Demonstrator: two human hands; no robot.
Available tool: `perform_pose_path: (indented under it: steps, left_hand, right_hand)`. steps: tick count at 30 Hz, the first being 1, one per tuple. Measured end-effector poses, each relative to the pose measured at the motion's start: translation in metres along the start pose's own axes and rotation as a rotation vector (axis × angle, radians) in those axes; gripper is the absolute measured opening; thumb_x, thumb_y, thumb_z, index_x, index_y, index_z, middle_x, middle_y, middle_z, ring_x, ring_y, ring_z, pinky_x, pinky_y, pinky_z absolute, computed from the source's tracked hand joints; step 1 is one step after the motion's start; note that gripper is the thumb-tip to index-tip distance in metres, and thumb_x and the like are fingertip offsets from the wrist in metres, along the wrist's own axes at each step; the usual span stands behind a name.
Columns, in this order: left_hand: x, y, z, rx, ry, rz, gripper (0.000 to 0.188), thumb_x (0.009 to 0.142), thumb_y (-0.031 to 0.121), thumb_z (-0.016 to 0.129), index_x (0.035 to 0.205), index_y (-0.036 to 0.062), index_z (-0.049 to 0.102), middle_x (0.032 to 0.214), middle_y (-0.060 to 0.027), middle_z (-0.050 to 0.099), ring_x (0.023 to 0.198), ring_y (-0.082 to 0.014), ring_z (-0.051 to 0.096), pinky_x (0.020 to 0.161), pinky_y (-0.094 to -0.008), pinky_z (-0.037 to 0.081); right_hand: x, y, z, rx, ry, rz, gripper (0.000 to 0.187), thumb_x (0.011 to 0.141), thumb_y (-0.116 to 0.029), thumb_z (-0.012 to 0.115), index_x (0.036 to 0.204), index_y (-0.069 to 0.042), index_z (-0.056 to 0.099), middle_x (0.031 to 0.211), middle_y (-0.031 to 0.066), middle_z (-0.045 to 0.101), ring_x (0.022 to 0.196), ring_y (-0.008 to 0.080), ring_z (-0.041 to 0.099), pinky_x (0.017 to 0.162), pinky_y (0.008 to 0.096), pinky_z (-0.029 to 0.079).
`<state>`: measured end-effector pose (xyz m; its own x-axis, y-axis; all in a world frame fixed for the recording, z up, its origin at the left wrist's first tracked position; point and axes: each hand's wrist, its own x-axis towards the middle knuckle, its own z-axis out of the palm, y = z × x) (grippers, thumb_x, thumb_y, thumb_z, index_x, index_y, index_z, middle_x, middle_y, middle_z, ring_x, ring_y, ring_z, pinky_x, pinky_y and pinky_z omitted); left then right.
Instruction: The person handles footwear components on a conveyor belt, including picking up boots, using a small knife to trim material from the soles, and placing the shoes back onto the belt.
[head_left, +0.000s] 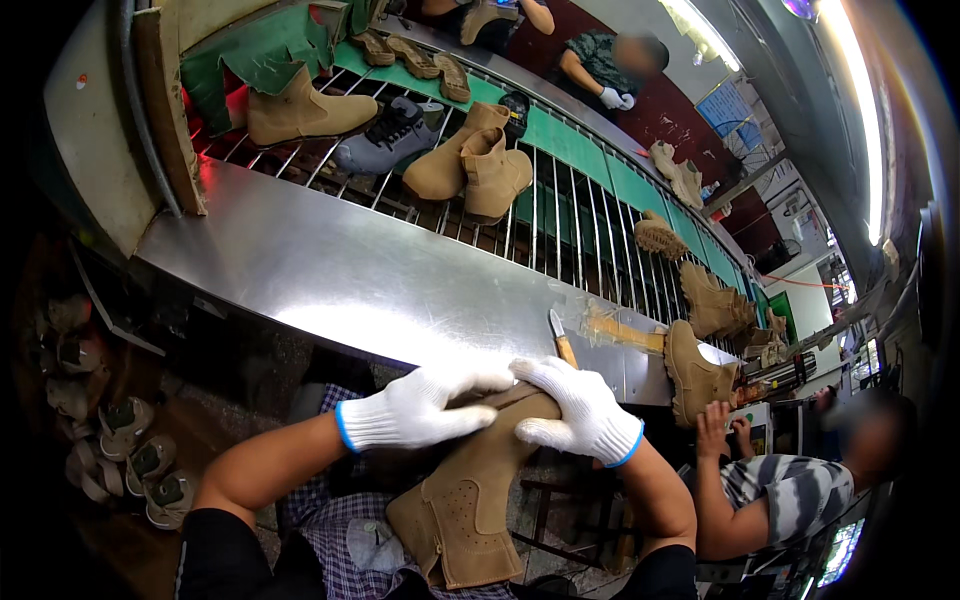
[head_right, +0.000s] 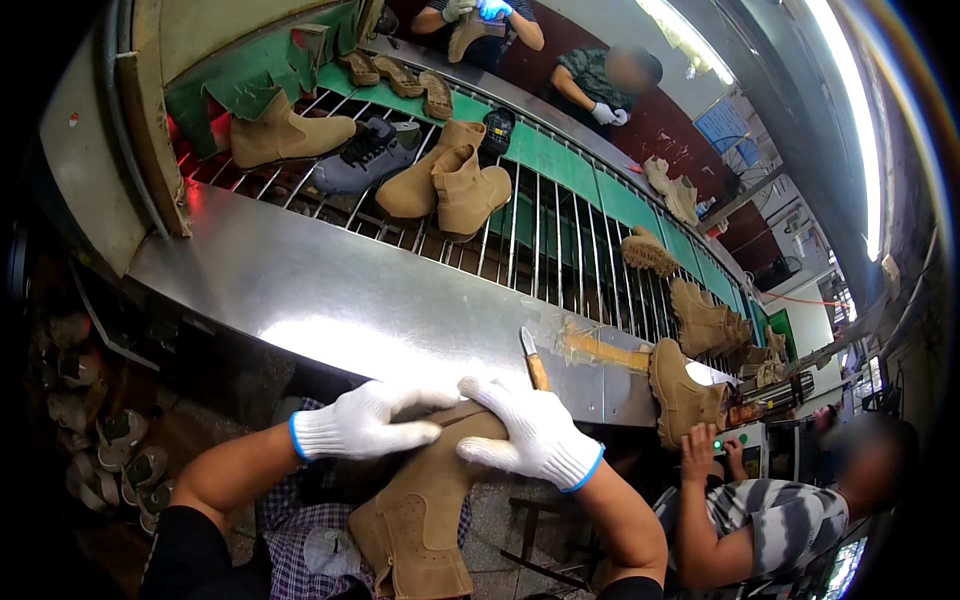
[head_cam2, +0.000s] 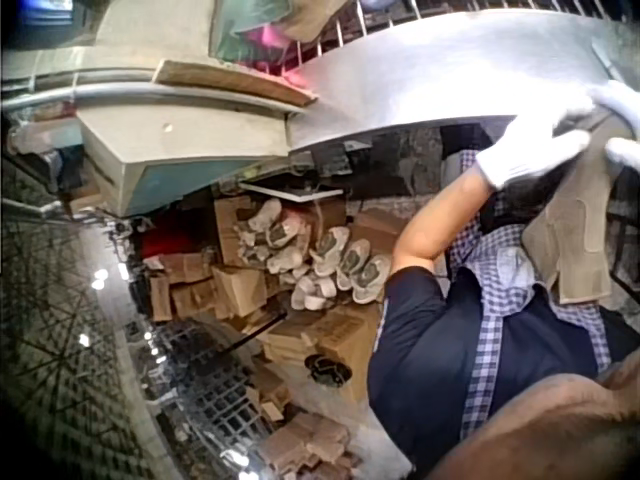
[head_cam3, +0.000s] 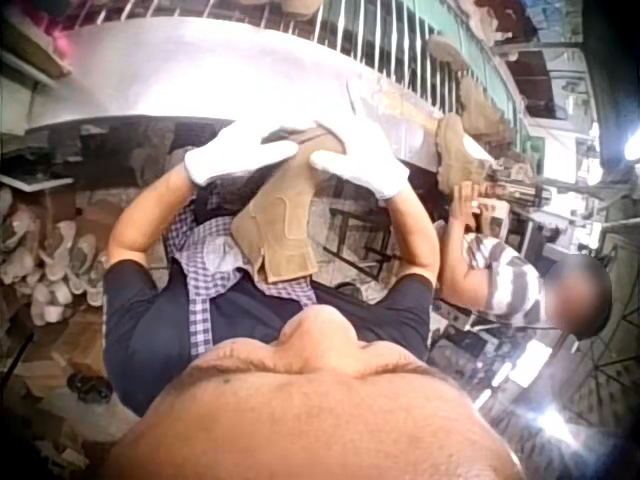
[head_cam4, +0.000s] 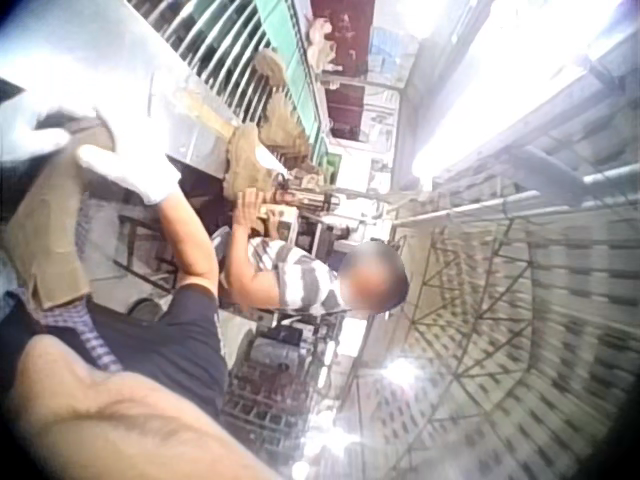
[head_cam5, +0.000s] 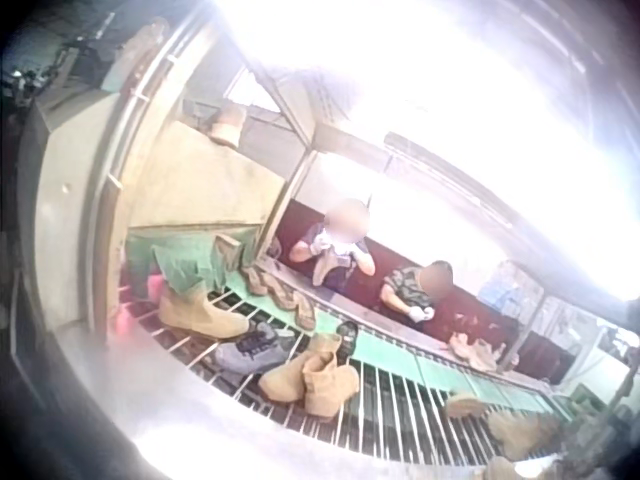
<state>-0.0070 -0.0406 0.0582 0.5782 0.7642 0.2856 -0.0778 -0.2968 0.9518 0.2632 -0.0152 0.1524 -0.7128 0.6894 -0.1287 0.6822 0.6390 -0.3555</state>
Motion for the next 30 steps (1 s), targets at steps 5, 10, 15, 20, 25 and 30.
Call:
perform_pose_path:
  steps: [5, 10, 15, 20, 25, 30]
  left_hand:
    - [-0.048, -0.026, 0.007, 0.300, 0.044, 0.069, 0.088, 0.089, 0.010, 0.079, 0.164, 0.0006, 0.034, 0.156, -0.0294, 0.052, 0.138, -0.0390, 0.062, 0.119, -0.0438, 0.051]
    - [-0.024, -0.027, 0.006, 0.017, 0.084, 0.019, 0.072, 0.091, 0.000, 0.070, 0.158, -0.0034, 0.044, 0.152, -0.0264, 0.059, 0.140, -0.0305, 0.061, 0.116, -0.0400, 0.052]
    - [-0.018, -0.021, -0.002, -0.073, -0.039, -0.034, 0.068, 0.095, 0.003, 0.066, 0.160, -0.0028, 0.046, 0.156, -0.0225, 0.059, 0.136, -0.0252, 0.064, 0.117, -0.0364, 0.050]
    - [-0.030, -0.005, 0.011, 0.006, -0.070, -0.168, 0.078, 0.094, 0.003, 0.064, 0.166, -0.0037, 0.033, 0.152, -0.0289, 0.060, 0.134, -0.0285, 0.066, 0.113, -0.0365, 0.053]
    - [-0.053, 0.018, 0.037, 0.248, 0.222, 0.044, 0.088, 0.090, 0.013, 0.074, 0.162, -0.0120, 0.030, 0.153, -0.0370, 0.053, 0.136, -0.0395, 0.064, 0.115, -0.0418, 0.052]
    - [-0.049, 0.032, 0.001, 0.195, 0.196, -0.012, 0.118, 0.081, 0.038, 0.098, 0.162, -0.0110, 0.027, 0.152, -0.0327, 0.055, 0.142, -0.0386, 0.058, 0.120, -0.0441, 0.046]
  right_hand:
    - [-0.006, 0.020, 0.012, 0.167, 0.043, -0.037, 0.093, 0.087, -0.054, 0.085, 0.157, -0.004, 0.051, 0.129, 0.0230, 0.070, 0.110, 0.0412, 0.073, 0.097, 0.0441, 0.058]
    - [0.007, 0.002, 0.004, 0.403, 0.065, 0.018, 0.101, 0.077, -0.052, 0.095, 0.153, 0.000, 0.055, 0.123, 0.0217, 0.074, 0.118, 0.0357, 0.073, 0.105, 0.0435, 0.056]
    - [0.008, 0.003, -0.006, 0.304, -0.032, 0.005, 0.076, 0.082, -0.052, 0.091, 0.136, -0.003, 0.067, 0.125, 0.0184, 0.074, 0.115, 0.0354, 0.074, 0.103, 0.0434, 0.057]
    - [0.003, 0.015, 0.004, 0.282, -0.015, 0.010, 0.079, 0.082, -0.054, 0.090, 0.134, 0.001, 0.066, 0.124, 0.0191, 0.073, 0.116, 0.0346, 0.073, 0.103, 0.0434, 0.056]
    - [0.005, 0.008, 0.017, 0.420, 0.165, 0.012, 0.092, 0.087, -0.054, 0.087, 0.152, 0.001, 0.053, 0.123, 0.0190, 0.071, 0.116, 0.0318, 0.071, 0.106, 0.0433, 0.054]
    - [0.016, 0.009, 0.128, 1.791, 0.421, 0.085, 0.085, 0.107, -0.070, 0.043, 0.159, -0.003, 0.043, 0.143, 0.0195, 0.061, 0.131, 0.0294, 0.062, 0.113, 0.0420, 0.050]
